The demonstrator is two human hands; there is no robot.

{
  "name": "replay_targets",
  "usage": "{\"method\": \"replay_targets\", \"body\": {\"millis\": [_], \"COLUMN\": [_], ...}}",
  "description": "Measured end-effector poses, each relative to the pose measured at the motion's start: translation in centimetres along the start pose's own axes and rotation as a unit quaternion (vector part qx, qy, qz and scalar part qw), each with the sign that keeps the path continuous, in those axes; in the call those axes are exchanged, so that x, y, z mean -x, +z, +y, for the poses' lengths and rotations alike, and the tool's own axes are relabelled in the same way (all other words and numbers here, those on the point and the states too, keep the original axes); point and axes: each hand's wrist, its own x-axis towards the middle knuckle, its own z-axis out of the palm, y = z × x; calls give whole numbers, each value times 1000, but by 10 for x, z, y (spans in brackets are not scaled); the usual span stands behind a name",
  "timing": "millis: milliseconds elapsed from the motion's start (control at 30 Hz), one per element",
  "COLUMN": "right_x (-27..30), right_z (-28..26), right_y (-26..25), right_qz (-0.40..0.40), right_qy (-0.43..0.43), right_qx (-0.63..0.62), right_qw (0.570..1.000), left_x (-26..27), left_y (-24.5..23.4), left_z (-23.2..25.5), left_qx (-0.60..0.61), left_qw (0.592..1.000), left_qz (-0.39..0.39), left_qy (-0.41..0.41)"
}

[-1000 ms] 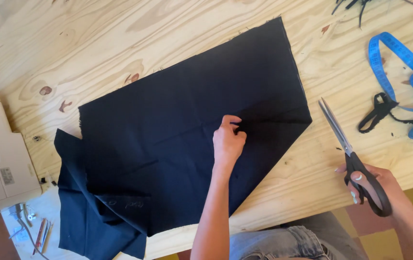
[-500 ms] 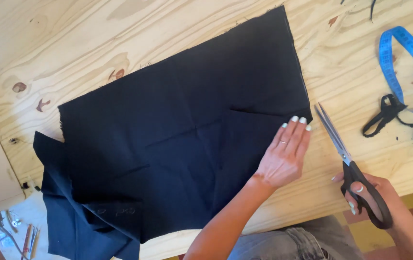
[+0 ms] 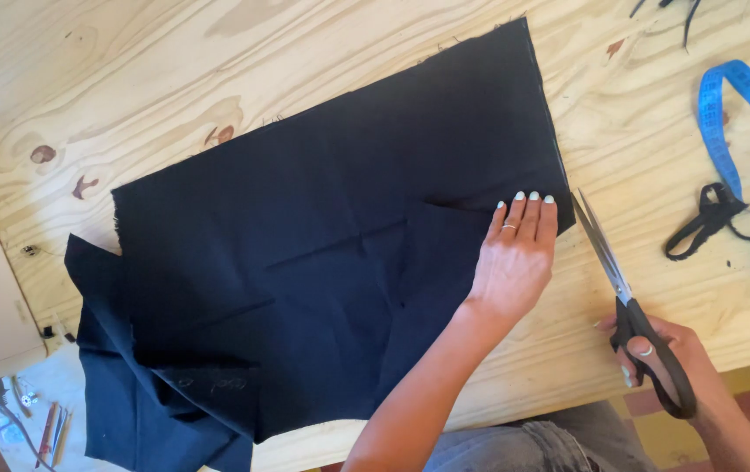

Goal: The person uses a pair of scissors to cut a large piece of black fabric on a wooden table. They trim the edges and cut the fabric into smaller rectangular pieces, occasionally adjusting the fabric's position to align the cuts.

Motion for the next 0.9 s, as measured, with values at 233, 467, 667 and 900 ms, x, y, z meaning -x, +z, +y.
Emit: {"method": "replay_targets", "body": {"millis": [233,467,667,900], "right_x": [-43,-61,-47,-52], "right_z": [1,-36,-78,-95], "right_y": [1,24,58,75], "right_qz": [-61,-60,34,51], "right_qy": [-63,-81,-39,-47], "right_qx": [-27,-52,34,28], "right_qw": [996,994,998,997], "left_x": [7,17,19,20], "left_y": [-1,0,-2,1], "left_z": [-2,2,1,2], "left_qx": [48,72,96,99], "left_qw": [997,996,994,993], "left_qz": [-51,-21,-29,-32], "left_qy": [-30,-47,-50,-61]}}
